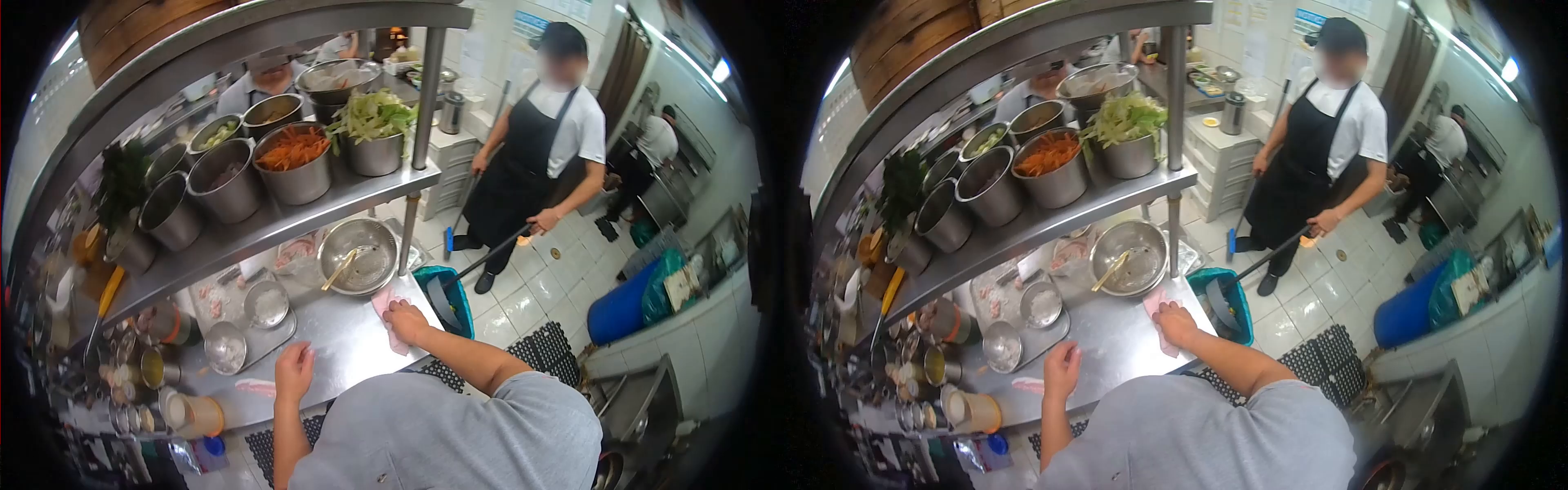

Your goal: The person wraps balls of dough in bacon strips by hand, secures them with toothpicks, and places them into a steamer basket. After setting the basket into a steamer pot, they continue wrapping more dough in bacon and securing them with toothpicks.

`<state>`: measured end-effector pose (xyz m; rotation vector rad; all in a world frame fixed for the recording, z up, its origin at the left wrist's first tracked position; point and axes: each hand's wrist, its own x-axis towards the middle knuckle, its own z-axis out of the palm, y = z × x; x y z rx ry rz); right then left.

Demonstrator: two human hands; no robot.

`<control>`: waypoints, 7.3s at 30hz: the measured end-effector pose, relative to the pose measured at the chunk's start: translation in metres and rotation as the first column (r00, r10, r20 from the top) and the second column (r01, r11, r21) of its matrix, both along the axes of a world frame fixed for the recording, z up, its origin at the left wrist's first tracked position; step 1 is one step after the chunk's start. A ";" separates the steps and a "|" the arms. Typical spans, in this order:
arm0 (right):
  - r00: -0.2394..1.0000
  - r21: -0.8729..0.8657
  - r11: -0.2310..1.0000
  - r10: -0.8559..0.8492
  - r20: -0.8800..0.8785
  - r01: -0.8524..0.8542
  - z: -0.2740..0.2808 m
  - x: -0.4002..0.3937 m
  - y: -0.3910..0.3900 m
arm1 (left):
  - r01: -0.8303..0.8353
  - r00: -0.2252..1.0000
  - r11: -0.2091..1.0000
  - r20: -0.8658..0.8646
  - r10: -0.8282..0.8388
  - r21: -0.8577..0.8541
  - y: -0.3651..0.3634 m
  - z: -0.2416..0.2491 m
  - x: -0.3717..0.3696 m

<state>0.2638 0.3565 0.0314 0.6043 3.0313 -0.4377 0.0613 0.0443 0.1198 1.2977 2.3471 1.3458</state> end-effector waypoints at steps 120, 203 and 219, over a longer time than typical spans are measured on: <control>0.517 -0.185 0.627 0.748 0.416 -0.757 0.020 -0.416 -0.265 | -0.810 0.224 0.578 0.863 0.453 -0.093 -0.153 -0.092 -0.158; 0.638 -0.039 0.657 0.743 0.202 -0.752 0.005 -0.421 -0.282 | -0.759 0.576 0.632 0.295 0.763 -0.153 -0.171 -0.094 0.058; 0.665 0.067 0.675 0.697 0.267 -0.735 0.011 -0.422 -0.292 | -0.901 0.370 0.424 0.347 0.862 -0.091 -0.202 -0.109 0.072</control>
